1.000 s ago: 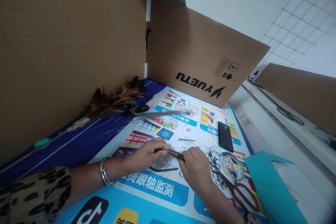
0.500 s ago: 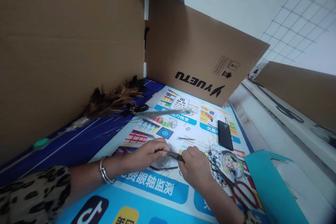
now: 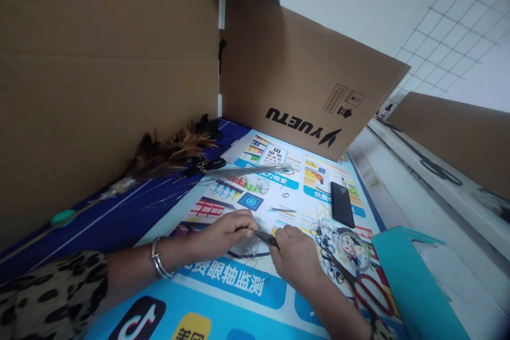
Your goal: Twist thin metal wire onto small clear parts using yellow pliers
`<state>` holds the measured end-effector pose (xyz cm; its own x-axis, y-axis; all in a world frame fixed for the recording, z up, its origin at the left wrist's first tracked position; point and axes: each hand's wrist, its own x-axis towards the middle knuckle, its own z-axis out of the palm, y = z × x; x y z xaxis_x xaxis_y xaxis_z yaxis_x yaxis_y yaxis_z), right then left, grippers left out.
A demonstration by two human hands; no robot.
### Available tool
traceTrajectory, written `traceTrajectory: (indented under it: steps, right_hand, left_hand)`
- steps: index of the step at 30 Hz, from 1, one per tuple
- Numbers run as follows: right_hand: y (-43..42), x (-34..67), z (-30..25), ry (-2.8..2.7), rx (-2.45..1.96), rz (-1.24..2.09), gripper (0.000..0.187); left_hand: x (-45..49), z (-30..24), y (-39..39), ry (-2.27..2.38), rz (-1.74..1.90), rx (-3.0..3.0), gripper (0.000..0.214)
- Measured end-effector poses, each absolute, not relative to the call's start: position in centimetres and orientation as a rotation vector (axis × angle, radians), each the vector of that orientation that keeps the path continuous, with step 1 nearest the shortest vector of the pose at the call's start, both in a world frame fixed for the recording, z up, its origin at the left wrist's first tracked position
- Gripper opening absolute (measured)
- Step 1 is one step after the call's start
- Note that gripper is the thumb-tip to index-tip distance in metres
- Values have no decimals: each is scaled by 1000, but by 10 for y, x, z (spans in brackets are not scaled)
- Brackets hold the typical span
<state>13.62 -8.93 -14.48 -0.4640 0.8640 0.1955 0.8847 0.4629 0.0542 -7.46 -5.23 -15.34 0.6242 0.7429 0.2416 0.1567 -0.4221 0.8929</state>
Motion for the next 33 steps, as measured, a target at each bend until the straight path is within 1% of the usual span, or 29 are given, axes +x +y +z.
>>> traceTrajectory:
  steps: [14,20,27,33]
  right_hand:
    - [-89,137,-149,-2520,-1562,-57,15]
    - [-86,140,-150,-2494,-1534,-37,15]
    - [-84,146,-148,-2451,-1478,-87,14]
    - [-80,148,-149,-2383,-1537,-25,16]
  left_hand:
    - [-74,-155,-51,728,797,1929,19]
    - [-75,-154,-50,744,790,1918,21]
    - [-74,-158,-49,751,812,1911,21]
    - [-74,-150,-52,732,801,1925,20]
